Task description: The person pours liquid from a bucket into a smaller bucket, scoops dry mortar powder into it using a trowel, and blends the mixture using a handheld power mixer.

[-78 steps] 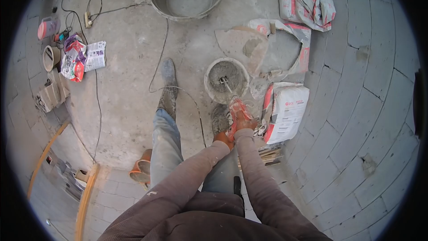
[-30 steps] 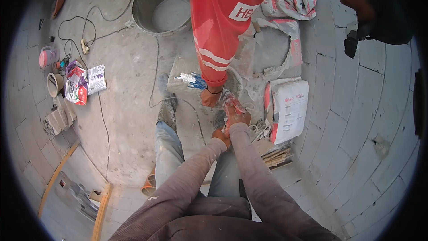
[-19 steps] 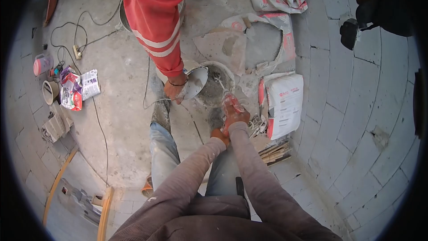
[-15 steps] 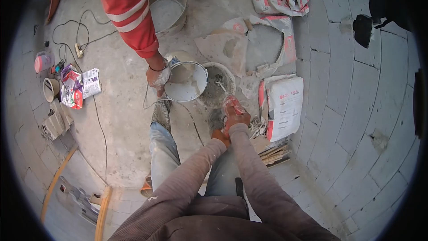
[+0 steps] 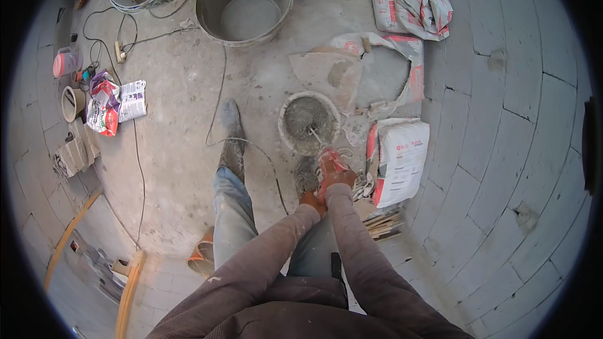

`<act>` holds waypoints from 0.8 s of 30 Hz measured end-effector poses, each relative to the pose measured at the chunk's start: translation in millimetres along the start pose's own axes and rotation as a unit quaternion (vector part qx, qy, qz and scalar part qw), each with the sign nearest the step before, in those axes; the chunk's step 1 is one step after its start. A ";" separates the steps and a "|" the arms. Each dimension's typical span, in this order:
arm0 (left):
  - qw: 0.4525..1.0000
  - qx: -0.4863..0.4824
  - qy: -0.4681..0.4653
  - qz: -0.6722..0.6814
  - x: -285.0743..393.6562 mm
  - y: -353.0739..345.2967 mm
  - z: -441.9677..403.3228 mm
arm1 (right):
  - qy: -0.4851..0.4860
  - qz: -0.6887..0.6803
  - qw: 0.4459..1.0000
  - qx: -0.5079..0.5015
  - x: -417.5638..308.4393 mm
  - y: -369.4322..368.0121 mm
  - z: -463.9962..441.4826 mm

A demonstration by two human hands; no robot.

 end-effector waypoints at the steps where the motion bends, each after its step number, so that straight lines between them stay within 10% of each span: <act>1: 1.000 0.002 -0.008 0.019 -2.5 2.1 1.2 | -0.011 0.008 1.000 -0.003 -8.2 -0.7 8.5; 5: 0.999 0.019 0.018 -0.023 -16.9 15.4 2.8 | -0.004 0.138 0.990 0.029 -32.5 1.1 29.8; 24: 0.999 0.012 0.008 0.032 49.4 49.4 -10.6 | 0.065 -0.038 0.995 -0.070 -108.3 -31.9 10.3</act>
Point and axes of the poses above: each hand's wrist, its own z-axis away from the middle knuckle, its own y-axis out of the back of the hand, x = y × z, the point moved 10 cm from there along -z, towards the middle knuckle, and after that the axes turned 8 degrees about y, right-handed, at the moved point
